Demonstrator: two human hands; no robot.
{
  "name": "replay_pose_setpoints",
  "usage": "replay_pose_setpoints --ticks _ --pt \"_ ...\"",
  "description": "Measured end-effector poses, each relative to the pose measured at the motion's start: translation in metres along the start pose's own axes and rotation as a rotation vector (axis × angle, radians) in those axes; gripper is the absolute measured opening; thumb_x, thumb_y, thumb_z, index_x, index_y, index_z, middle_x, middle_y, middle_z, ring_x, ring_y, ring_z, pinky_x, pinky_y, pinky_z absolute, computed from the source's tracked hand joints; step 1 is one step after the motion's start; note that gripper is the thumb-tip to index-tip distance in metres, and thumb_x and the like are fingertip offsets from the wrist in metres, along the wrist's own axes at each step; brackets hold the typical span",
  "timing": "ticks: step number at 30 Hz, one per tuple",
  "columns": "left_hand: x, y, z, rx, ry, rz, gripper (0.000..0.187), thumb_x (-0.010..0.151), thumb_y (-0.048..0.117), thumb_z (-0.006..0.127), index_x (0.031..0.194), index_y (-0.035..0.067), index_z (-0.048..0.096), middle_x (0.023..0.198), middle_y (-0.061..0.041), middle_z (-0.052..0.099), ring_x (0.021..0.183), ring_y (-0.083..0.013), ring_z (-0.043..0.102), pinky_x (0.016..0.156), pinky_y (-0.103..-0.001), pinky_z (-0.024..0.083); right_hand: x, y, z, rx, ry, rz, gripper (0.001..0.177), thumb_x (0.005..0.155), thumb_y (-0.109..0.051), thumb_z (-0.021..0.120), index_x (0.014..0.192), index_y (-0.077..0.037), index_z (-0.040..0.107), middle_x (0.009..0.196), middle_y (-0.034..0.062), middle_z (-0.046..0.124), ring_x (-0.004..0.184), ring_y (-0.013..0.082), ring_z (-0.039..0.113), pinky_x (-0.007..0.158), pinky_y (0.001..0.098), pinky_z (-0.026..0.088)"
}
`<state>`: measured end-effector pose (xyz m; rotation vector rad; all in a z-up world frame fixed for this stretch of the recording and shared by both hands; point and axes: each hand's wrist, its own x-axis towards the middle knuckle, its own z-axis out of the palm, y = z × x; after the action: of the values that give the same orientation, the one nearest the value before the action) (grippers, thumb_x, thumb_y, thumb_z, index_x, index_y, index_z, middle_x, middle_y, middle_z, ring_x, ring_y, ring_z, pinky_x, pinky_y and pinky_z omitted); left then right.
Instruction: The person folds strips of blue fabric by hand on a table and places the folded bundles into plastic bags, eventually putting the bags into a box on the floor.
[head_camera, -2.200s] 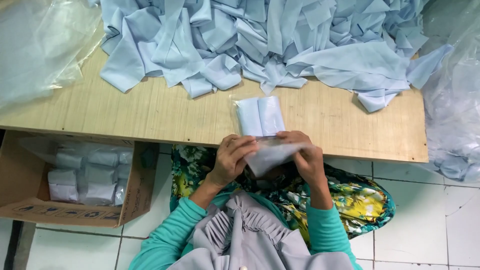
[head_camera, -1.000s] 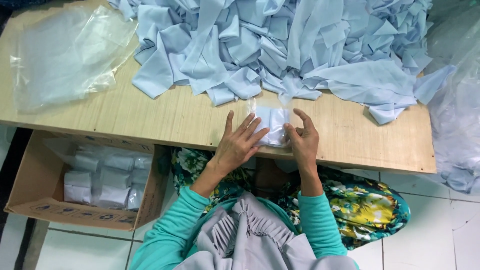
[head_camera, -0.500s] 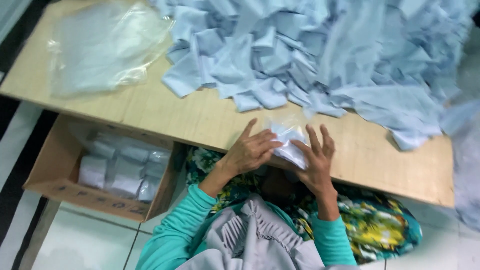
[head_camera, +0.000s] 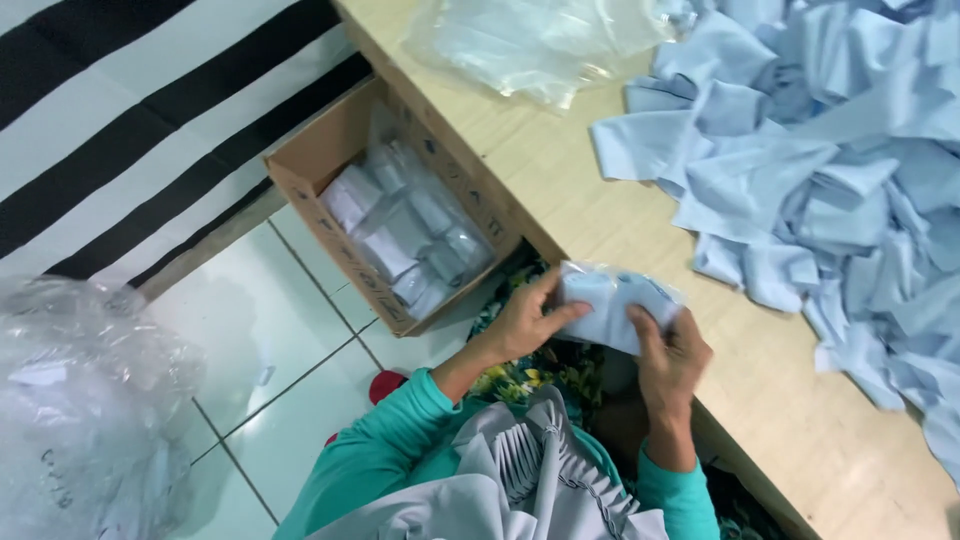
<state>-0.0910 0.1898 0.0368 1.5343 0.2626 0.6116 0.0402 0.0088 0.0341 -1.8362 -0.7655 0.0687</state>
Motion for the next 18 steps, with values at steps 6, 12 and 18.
replay_pose_setpoints --ticks 6,12,18 --pt "-0.03 -0.043 -0.078 -0.057 0.29 -0.313 0.042 0.1 0.033 0.072 0.131 0.006 0.063 0.105 -0.019 0.075 0.094 -0.0209 0.07 0.077 -0.04 0.058 0.037 -0.105 0.096 0.076 -0.419 0.246 0.074 0.094 -0.028 0.073 0.156 -0.007 0.037 0.127 0.0396 0.061 0.119 0.0571 0.059 0.099 0.0687 0.05" --pt "-0.03 -0.051 -0.142 0.197 0.494 -0.531 0.063 0.103 0.044 0.06 0.145 0.0 0.042 0.126 -0.038 0.062 0.117 -0.049 0.063 0.096 -0.055 0.054 0.051 -0.075 0.18 -0.015 -0.667 -0.003 0.052 0.097 -0.007 0.069 0.147 -0.012 0.057 0.134 0.0223 0.061 0.129 0.0465 0.057 0.103 0.0605 0.05" --pt "-0.032 -0.059 -0.184 0.397 0.499 -0.699 0.074 0.107 0.013 0.047 0.163 0.007 -0.001 0.144 -0.049 0.038 0.13 -0.0553 0.052 0.102 -0.064 0.05 0.049 -0.009 0.276 -0.054 -0.868 0.029 0.042 0.098 -0.002 0.066 0.139 -0.011 0.065 0.13 0.0235 0.062 0.128 0.0434 0.06 0.105 0.0574 0.05"
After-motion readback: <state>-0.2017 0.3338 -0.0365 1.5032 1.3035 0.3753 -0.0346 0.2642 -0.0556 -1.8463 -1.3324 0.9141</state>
